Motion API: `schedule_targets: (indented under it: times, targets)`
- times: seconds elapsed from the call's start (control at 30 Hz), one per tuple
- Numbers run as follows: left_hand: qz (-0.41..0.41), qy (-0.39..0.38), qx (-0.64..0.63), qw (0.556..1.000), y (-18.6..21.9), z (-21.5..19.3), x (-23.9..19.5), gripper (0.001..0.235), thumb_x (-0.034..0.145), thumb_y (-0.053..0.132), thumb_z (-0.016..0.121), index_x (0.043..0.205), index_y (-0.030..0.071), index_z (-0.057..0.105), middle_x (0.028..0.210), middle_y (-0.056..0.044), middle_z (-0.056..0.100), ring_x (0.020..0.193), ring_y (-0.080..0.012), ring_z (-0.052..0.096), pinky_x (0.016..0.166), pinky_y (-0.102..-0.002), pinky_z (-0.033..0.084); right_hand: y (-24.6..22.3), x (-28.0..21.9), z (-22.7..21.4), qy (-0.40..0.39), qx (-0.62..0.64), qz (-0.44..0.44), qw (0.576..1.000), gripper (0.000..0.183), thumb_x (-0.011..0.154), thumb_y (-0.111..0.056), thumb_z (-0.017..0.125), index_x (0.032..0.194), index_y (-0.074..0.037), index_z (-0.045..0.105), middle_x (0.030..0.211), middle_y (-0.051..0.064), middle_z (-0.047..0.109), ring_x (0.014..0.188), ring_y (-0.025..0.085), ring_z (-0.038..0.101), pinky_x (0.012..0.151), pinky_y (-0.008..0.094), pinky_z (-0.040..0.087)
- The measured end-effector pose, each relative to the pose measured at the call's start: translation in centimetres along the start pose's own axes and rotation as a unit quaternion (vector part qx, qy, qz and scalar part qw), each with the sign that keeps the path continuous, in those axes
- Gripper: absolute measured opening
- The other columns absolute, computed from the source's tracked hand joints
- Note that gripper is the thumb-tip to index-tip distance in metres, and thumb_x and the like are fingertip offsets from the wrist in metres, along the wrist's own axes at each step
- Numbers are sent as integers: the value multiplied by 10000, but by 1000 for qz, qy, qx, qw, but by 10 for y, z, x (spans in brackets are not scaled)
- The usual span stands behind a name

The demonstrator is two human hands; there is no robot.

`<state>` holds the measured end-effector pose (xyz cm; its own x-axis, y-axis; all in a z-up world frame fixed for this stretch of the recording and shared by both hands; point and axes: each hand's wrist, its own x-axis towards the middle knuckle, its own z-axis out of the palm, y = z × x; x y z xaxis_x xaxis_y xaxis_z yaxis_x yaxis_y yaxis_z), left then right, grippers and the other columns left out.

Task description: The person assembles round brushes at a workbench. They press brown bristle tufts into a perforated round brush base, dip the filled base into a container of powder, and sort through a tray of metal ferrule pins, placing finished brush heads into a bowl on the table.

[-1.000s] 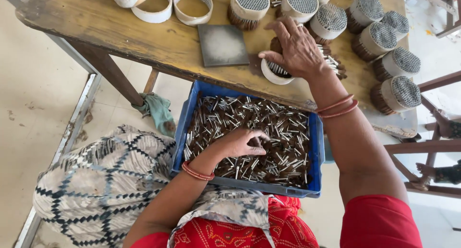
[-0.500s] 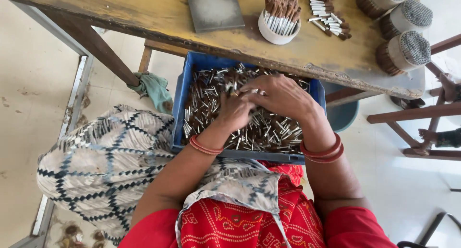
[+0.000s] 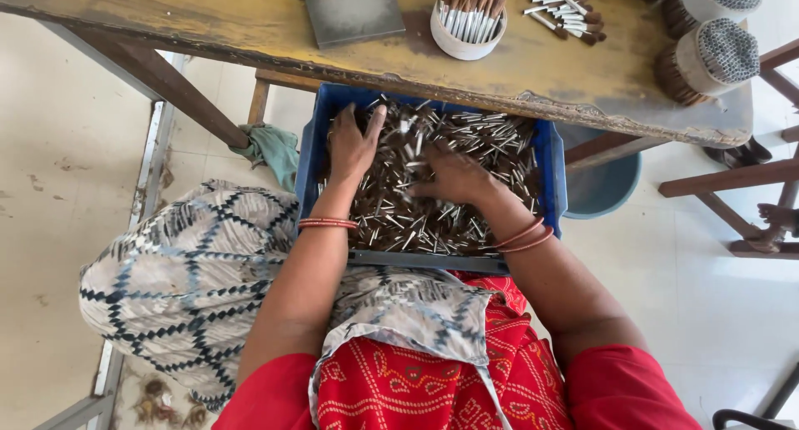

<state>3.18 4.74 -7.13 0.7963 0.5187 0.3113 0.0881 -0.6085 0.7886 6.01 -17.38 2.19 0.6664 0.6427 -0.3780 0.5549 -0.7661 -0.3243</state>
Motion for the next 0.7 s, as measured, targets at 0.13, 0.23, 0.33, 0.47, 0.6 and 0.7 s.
schedule_targets:
  times: [0.13, 0.23, 0.33, 0.47, 0.6, 0.7]
  targets:
    - [-80, -134, 17, 988, 17, -6, -1, 767, 1024, 693, 524, 1229, -38, 631, 1195, -314, 663, 1114, -463, 644, 979, -521, 528, 11, -4, 0, -16, 50, -113, 992, 950, 834, -613, 775, 1487, 2, 460, 1488, 317, 447, 1324, 468, 502, 1070, 513, 437]
    - [-22, -377, -8, 926, 63, -27, -19, 820, 952, 751, 327, 1243, 78, 693, 1188, -200, 740, 1136, -373, 694, 1022, -512, 517, 26, -14, -16, 47, 85, -49, 994, 708, 935, -578, 663, 1399, -45, 619, 1417, 252, 583, 1281, 409, 565, 1090, 471, 461]
    - [136, -421, 19, 897, 79, -23, -41, 882, 793, 761, 581, 1293, 36, 631, 1228, -240, 686, 1178, -430, 646, 1017, -566, 479, 36, -21, -23, 132, 118, 33, 984, 582, 1024, -541, 558, 1395, -109, 678, 1387, 173, 686, 1269, 344, 647, 1116, 416, 510]
    - [202, -357, 124, 904, 79, -16, -61, 1179, 510, 500, 945, 1432, -56, 467, 1331, -305, 580, 1192, -473, 598, 1000, -612, 461, 25, -28, -11, 108, 62, -118, 985, 856, 838, -469, 826, 1462, 9, 488, 1428, 285, 530, 1311, 490, 517, 1054, 550, 451]
    - [113, -323, 219, 914, 68, -11, -64, 759, 624, 168, 893, 1286, -14, 569, 1179, -205, 709, 1156, -400, 654, 952, -571, 519, -18, -34, 0, 40, -69, -78, 994, 1041, 600, -411, 926, 1417, 15, 441, 1417, 262, 529, 1237, 482, 553, 970, 557, 504]
    - [109, -333, 207, 913, 40, 6, -59, 515, 668, 157, 877, 1114, 14, 662, 1077, -210, 738, 1073, -400, 690, 882, -540, 557, -12, -22, 7, 16, -69, -12, 997, 843, 726, -328, 835, 1413, -12, 462, 1279, 238, 642, 1171, 421, 648, 965, 503, 552]
